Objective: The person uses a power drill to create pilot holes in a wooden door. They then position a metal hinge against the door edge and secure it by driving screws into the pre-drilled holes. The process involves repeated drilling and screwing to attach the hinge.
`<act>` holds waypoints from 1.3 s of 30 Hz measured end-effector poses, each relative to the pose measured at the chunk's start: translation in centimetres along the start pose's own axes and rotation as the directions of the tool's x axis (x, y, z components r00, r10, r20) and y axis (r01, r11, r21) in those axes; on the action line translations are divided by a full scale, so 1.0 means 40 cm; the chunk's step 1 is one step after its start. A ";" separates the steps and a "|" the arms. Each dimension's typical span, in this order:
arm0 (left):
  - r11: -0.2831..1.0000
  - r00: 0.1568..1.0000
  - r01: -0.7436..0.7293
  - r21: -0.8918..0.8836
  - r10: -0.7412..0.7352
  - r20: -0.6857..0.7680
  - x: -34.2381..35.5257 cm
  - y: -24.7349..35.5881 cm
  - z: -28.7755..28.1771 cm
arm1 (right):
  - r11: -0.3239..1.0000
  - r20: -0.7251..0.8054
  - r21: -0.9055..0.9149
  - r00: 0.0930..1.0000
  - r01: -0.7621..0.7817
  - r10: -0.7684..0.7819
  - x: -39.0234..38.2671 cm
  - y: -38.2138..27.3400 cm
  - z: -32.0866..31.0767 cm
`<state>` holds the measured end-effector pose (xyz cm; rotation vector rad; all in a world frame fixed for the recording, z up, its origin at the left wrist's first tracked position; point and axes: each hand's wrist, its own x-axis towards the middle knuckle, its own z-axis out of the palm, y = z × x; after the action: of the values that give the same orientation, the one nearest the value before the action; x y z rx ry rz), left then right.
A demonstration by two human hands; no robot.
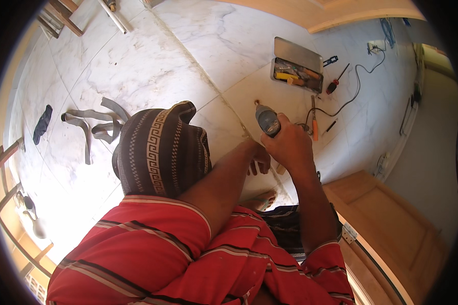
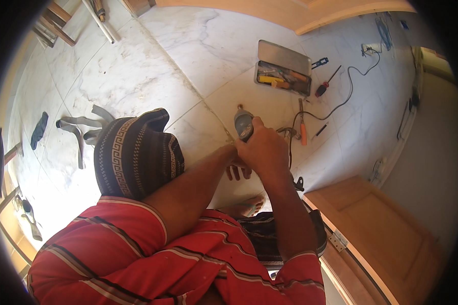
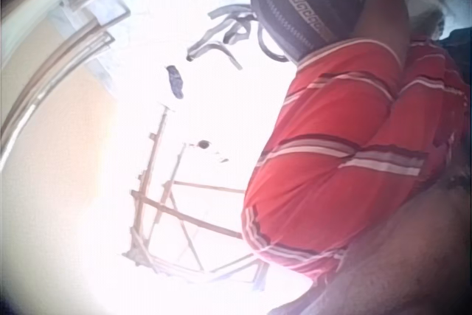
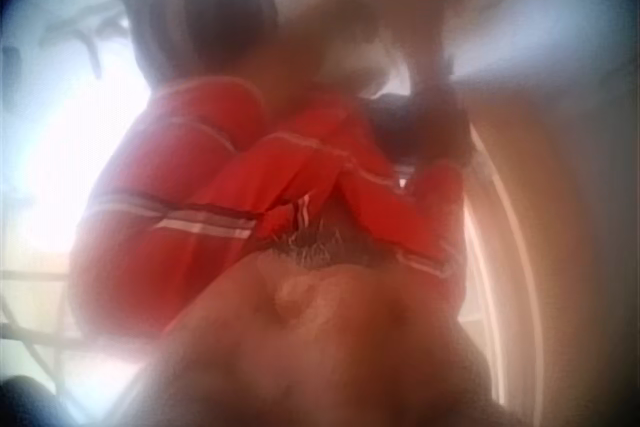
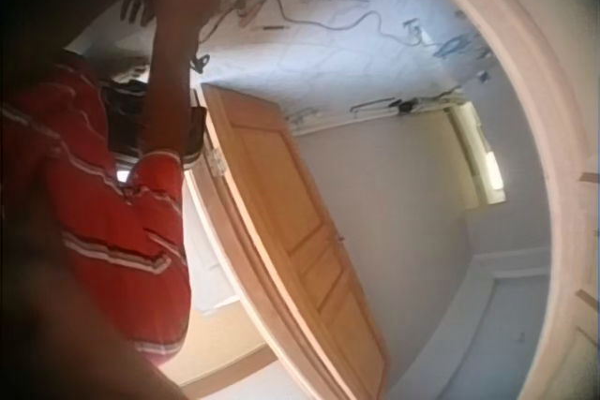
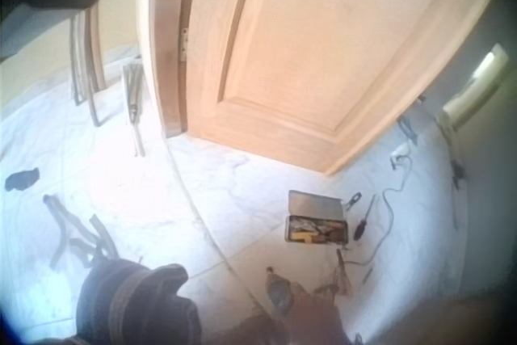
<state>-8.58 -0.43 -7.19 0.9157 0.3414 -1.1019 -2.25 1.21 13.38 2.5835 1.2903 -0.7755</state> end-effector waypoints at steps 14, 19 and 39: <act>1.000 1.000 0.022 0.019 -0.022 0.006 0.011 -0.003 0.000 | 0.877 0.257 0.415 0.956 -0.243 0.144 0.125 0.160 -0.134; 0.998 0.999 0.034 0.050 -0.035 0.020 0.021 -0.009 -0.003 | 0.970 -0.067 0.235 0.997 0.061 -0.046 0.060 0.135 -0.032; 0.994 0.999 -0.024 -0.106 0.022 -0.025 0.023 -0.006 -0.007 | 0.926 0.333 0.321 0.939 -0.199 0.087 0.217 0.101 -0.189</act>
<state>-8.33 -0.80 -8.07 0.8368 0.4048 -1.0424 8.07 7.49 15.04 2.6226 0.9234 -1.4312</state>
